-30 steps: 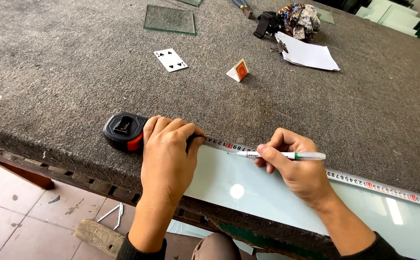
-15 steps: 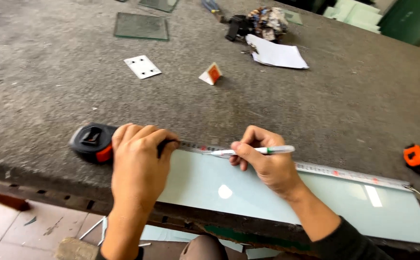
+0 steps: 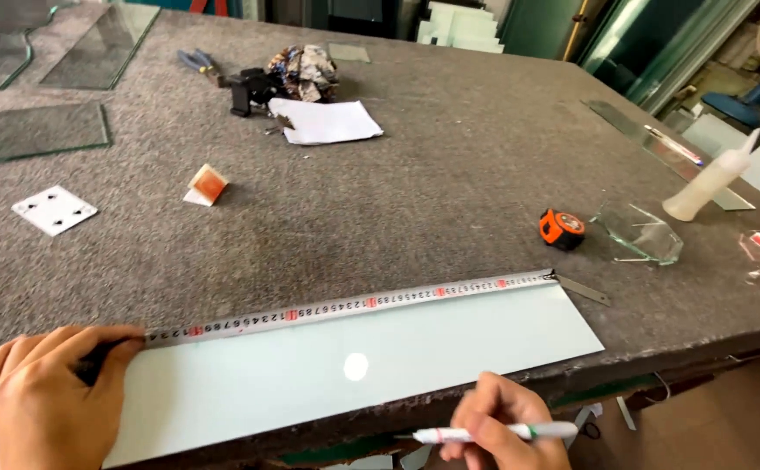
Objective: Measure and mark a white rectangular strip at specific intervals using a tape measure and a marker.
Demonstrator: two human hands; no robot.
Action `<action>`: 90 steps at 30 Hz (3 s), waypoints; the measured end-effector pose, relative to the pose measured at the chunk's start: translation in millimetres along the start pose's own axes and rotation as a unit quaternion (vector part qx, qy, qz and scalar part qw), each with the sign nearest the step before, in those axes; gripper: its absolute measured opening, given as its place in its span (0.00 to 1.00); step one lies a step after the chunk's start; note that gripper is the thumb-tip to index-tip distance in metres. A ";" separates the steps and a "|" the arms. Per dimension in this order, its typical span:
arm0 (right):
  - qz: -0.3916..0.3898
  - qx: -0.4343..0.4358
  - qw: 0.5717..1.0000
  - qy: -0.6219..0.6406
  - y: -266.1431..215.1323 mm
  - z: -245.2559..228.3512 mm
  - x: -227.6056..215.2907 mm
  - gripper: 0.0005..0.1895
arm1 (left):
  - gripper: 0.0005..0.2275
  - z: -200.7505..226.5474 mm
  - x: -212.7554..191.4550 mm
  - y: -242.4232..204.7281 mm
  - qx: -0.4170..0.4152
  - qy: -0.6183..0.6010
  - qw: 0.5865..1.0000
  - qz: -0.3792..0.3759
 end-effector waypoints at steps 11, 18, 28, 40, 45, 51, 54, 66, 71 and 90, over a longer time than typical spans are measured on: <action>0.285 0.067 0.952 0.094 -100.3 94.9 -256.7 0.16 | 0.02 -89.9 113.9 -38.3 -0.093 -0.325 0.940 0.042; 0.231 0.015 0.964 0.128 -96.1 51.0 -225.1 0.15 | 0.01 -104.4 98.6 -18.8 -0.059 -0.270 0.961 -0.003; 0.194 0.032 0.967 0.160 -107.3 63.3 -254.4 0.15 | 0.15 -263.6 195.8 -31.8 -0.139 -0.377 0.905 -0.136; 0.227 0.002 0.970 0.084 -124.1 44.5 -217.4 0.32 | 0.05 -76.3 49.3 -36.0 -0.075 -0.279 0.956 -0.044; 0.236 -0.036 0.970 -0.044 -103.2 -18.8 -125.2 0.33 | 0.02 -89.5 54.8 -26.8 -0.073 -0.276 0.959 -0.006; 0.086 -0.283 0.873 -0.388 -40.1 -93.2 -10.9 0.05 | 0.02 -66.8 36.7 -10.9 -0.080 -0.277 0.957 0.019; 0.009 -0.366 0.816 -0.448 -18.5 -92.3 30.2 0.11 | 0.01 -60.9 35.9 -16.6 -0.074 -0.282 0.956 0.027; -0.046 -0.282 0.830 -0.480 45.8 -31.6 57.1 0.18 | 0.01 -71.9 38.9 -23.0 -0.075 -0.281 0.956 0.039; -0.043 -0.264 0.841 -0.470 59.5 -34.4 62.6 0.13 | 0.03 -66.7 28.6 -15.1 -0.066 -0.230 0.970 0.025; 0.043 -0.377 0.767 -0.518 -26.3 -80.2 -3.7 0.09 | 0.06 -159.3 122.2 -87.9 -0.086 -0.288 0.950 -0.079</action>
Point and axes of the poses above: each hand's wrist, its own y-axis towards the middle knuckle, its own x-axis out of the palm, z = x × y, the point moved 7 cm from there along y, towards the middle knuckle, and after that the axes turned 7 degrees about x, right-handed, at the moved point
